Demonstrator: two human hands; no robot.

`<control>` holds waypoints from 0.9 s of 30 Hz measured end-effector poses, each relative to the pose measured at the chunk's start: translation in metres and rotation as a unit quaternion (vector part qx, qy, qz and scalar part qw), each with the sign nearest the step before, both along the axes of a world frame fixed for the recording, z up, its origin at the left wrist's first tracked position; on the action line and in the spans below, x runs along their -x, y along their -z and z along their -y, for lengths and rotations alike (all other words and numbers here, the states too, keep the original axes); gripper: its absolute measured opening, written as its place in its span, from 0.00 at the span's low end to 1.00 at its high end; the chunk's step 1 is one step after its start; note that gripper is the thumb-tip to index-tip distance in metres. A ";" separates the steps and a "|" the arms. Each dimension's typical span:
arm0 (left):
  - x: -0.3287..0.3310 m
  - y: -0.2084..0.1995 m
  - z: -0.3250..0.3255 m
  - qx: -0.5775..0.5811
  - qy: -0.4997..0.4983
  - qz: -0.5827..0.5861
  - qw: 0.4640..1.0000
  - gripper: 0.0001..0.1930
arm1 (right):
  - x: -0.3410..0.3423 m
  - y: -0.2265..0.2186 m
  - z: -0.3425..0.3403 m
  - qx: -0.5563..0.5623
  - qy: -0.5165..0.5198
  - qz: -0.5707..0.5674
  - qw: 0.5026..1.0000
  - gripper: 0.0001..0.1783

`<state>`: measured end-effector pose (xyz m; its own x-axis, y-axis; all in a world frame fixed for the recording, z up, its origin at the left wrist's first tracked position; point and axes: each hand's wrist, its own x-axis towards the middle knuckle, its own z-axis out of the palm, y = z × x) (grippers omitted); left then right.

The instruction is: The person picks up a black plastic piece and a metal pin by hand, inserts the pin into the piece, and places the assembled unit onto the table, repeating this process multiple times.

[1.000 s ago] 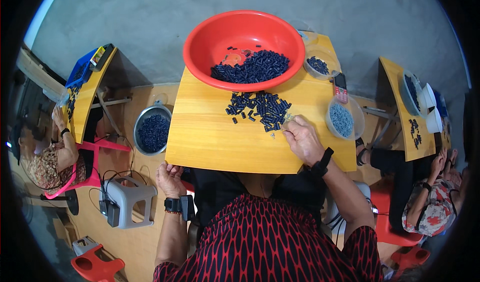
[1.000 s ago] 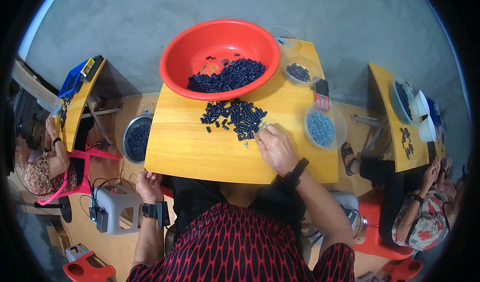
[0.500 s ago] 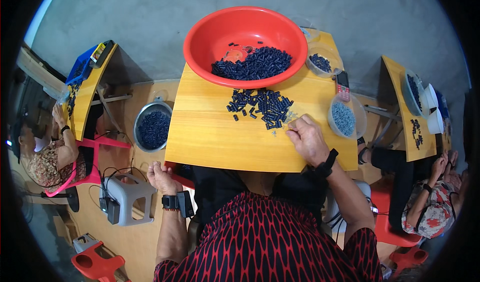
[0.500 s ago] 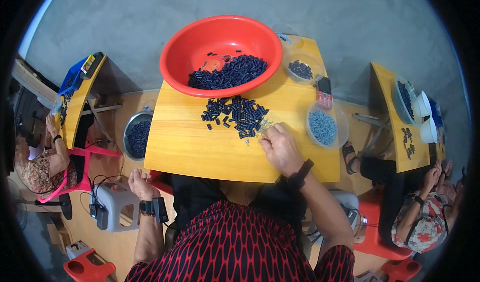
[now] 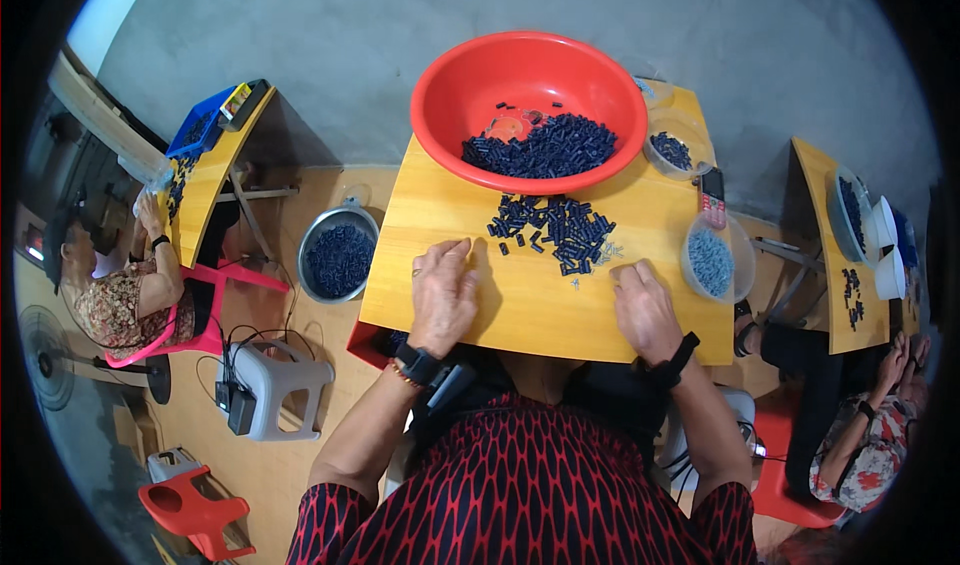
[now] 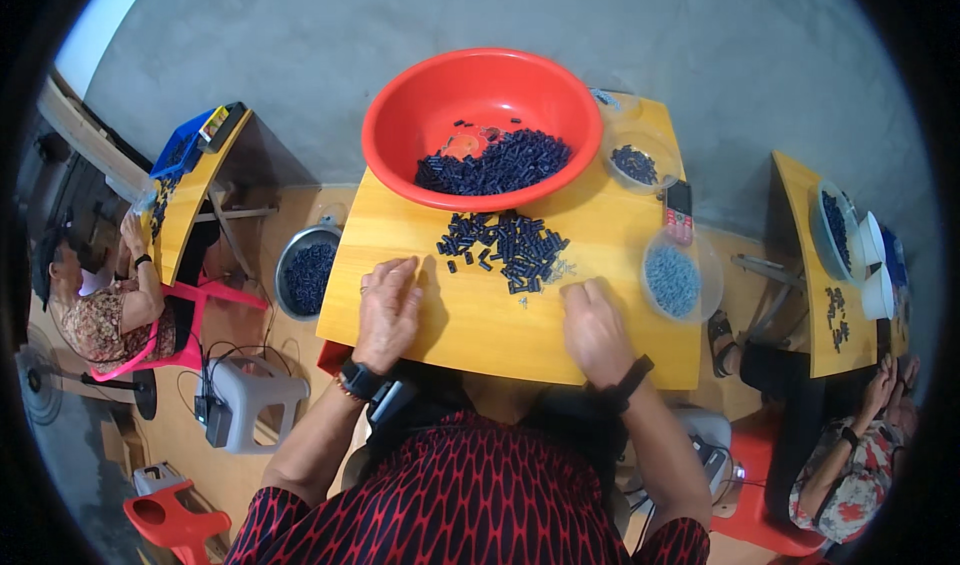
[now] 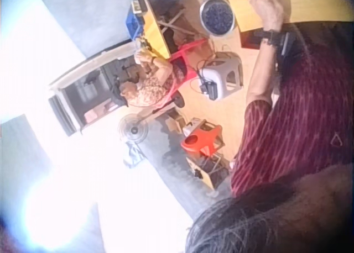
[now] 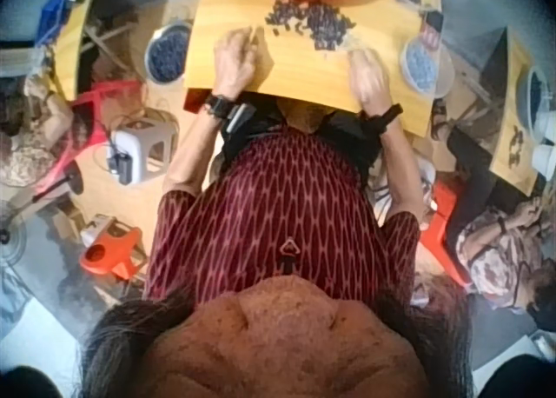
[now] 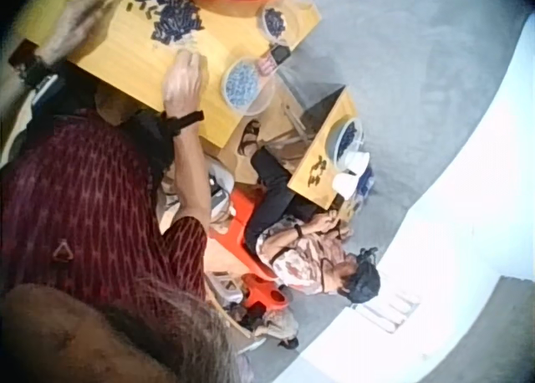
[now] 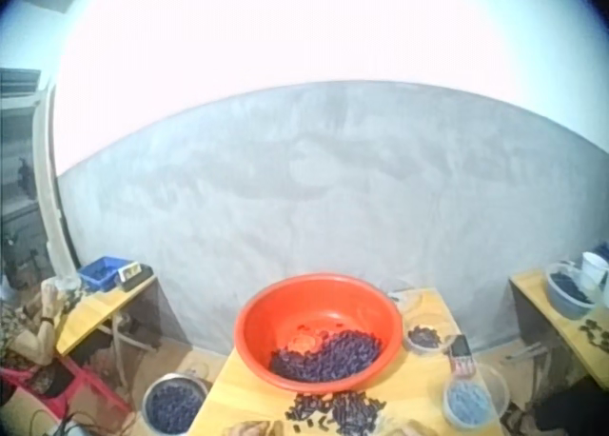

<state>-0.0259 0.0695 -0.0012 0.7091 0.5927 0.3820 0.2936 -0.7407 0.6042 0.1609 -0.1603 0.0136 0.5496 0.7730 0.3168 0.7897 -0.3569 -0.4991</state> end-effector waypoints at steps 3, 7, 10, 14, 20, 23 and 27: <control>-0.018 0.004 0.011 -0.062 0.006 -0.060 0.996 0.28 | 0.006 -0.003 0.014 -0.027 -0.001 -0.015 1.000 0.03; -0.027 0.004 0.032 -0.103 0.018 -0.155 0.982 0.35 | 0.013 0.000 0.021 -0.036 0.024 -0.042 0.998 0.03; -0.030 0.006 0.040 -0.110 0.018 -0.168 0.980 0.36 | 0.013 0.005 0.022 -0.045 0.024 -0.040 0.998 0.02; -0.033 0.002 0.044 -0.123 0.018 -0.183 0.975 0.36 | 0.013 0.010 0.020 -0.067 0.013 -0.042 0.997 0.02; -0.040 0.004 0.013 -0.050 -0.047 -0.040 0.997 0.27 | 0.015 0.009 0.021 -0.093 0.028 -0.065 0.993 0.03; -0.047 -0.004 -0.003 0.001 -0.090 -0.046 0.995 0.21 | 0.014 0.009 0.023 -0.091 0.036 -0.076 0.992 0.03; -0.059 0.008 -0.008 0.013 -0.104 -0.053 0.993 0.15 | 0.013 0.011 0.022 -0.085 0.046 -0.063 0.993 0.03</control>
